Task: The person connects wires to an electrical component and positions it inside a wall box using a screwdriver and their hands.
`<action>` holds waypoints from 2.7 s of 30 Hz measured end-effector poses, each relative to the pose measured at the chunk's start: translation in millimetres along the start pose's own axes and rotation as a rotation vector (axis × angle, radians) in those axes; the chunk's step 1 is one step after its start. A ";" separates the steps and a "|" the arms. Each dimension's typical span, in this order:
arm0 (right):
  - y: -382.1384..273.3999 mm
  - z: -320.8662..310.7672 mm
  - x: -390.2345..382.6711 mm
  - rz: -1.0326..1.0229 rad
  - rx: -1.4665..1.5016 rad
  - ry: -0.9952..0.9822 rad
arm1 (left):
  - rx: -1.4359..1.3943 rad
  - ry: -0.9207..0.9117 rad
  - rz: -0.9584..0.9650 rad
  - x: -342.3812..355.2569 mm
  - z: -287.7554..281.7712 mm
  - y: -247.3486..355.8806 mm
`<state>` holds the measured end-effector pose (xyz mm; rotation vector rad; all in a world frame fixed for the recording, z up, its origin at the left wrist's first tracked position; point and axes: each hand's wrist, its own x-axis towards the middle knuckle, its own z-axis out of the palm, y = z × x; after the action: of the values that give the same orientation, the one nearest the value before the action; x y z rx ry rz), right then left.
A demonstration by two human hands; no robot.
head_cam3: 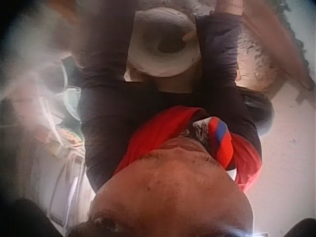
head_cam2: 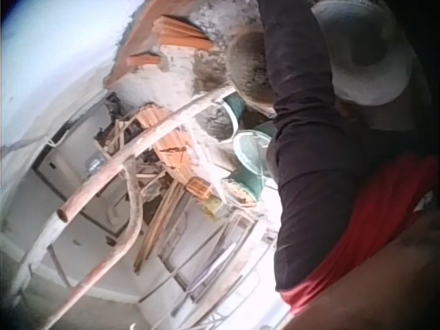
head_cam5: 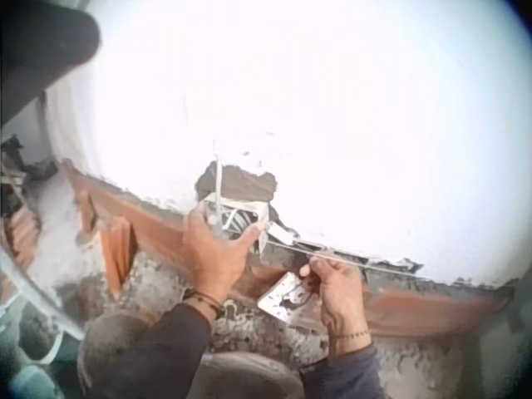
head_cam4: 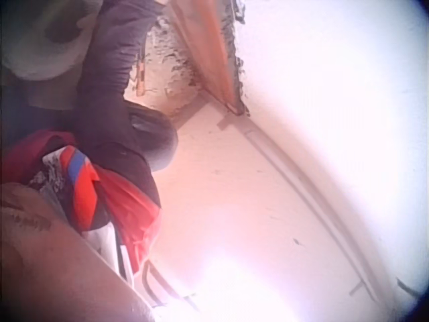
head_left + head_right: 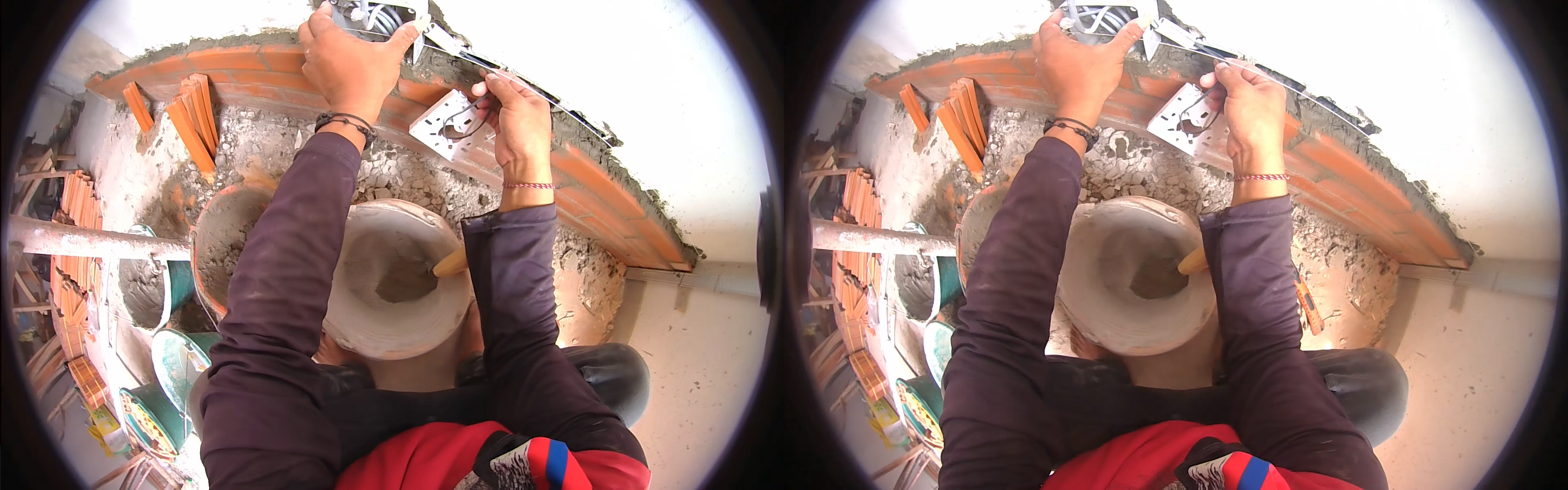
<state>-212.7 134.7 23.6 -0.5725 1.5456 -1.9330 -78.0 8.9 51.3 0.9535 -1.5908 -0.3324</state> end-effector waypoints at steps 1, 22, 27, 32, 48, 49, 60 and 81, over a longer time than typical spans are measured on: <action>1.1 0.3 0.0 0.004 -0.006 -0.016 | 0.007 0.007 0.003 -0.2 0.6 -1.6; -99.6 40.1 25.2 -1.480 -1.387 0.032 | 0.070 0.031 -0.074 -0.1 0.8 1.1; -88.9 32.6 48.1 -1.647 -1.382 -0.142 | 0.086 0.050 -0.075 -2.5 0.4 2.0; -73.1 38.5 53.2 -1.549 -1.500 -0.244 | 0.113 0.032 -0.083 -2.4 0.8 0.7; -62.5 39.2 69.4 -1.648 -1.494 -0.124 | 0.049 0.059 -0.036 -3.8 8.1 -6.5; -63.8 37.9 65.2 -1.589 -1.442 -0.182 | 0.074 0.043 -0.053 -4.6 5.2 -2.4; -55.4 43.6 75.4 -1.647 -1.338 -0.170 | -0.026 0.030 -0.058 -5.4 11.4 -12.3; -55.5 45.2 75.1 -1.665 -1.475 -0.078 | -0.352 -0.067 -0.190 -4.1 8.0 1.9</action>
<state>-248.0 59.4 85.7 -3.1795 2.4887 -0.7803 -86.1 10.7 47.6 0.8256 -1.4417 -0.7581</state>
